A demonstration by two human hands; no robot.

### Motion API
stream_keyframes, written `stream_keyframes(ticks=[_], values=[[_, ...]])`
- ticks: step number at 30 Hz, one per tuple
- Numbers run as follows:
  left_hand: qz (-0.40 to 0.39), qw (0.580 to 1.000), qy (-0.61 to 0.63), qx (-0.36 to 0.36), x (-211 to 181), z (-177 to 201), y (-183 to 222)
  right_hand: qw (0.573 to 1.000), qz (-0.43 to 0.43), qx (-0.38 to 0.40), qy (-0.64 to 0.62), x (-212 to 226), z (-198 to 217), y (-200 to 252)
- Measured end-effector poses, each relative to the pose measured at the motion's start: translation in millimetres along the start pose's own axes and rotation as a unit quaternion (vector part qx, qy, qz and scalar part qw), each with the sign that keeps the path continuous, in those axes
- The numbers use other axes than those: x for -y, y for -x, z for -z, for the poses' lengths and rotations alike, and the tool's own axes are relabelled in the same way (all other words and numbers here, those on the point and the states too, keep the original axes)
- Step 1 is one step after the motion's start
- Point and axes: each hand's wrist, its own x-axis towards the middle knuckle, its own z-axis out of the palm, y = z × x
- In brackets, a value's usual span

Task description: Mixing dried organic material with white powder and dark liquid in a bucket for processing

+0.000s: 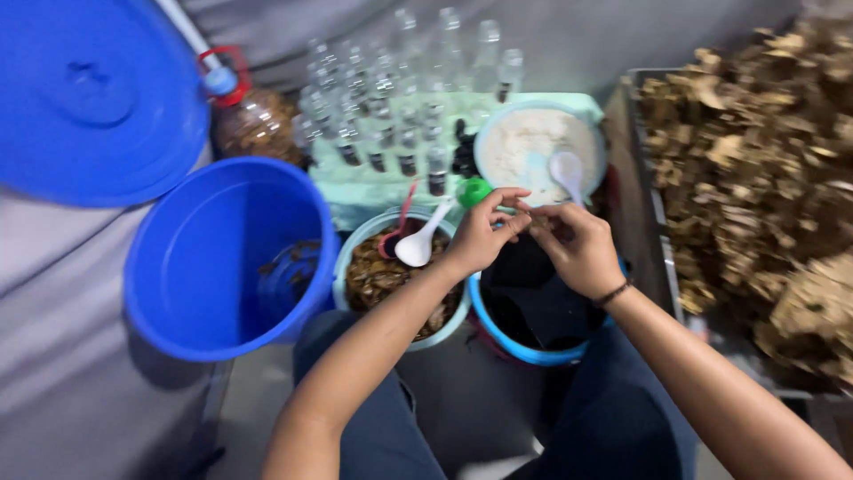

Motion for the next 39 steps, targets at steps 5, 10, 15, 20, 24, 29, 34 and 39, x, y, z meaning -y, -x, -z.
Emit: stream_keyframes(ticks=[5,10,15,20,24,29,34,39], values=[[-0.069,0.992,-0.083,-0.070,-28.6,85.4,27.9,0.971,-0.104,0.063,-0.207,8.3,-97.3,-51.7],[-0.041,0.969,-0.163,-0.180,-24.7,175.3,61.2,0.938,-0.121,0.142,-0.293,28.6,-191.2,-85.1],[-0.033,0.943,-0.199,-0.264,-43.5,244.0,101.2,0.974,-0.033,0.170,-0.144,59.2,-277.2,-95.2],[0.016,0.927,-0.151,-0.342,-6.1,310.4,126.3,0.964,0.202,0.158,-0.064,121.5,-324.6,-89.5],[0.050,0.896,-0.170,-0.406,-5.9,344.2,144.6,0.898,0.423,0.108,0.050,128.1,-370.7,-94.8],[0.078,0.874,-0.218,-0.427,-35.5,364.6,162.7,0.855,0.502,0.073,0.104,138.8,-405.6,-98.8],[0.072,0.835,-0.334,-0.430,-69.8,358.1,172.3,0.877,0.442,0.154,0.106,137.6,-421.4,-102.5],[0.025,0.840,-0.316,-0.440,-67.7,360.9,170.9,0.917,0.336,0.189,0.098,131.4,-447.9,-111.8]])
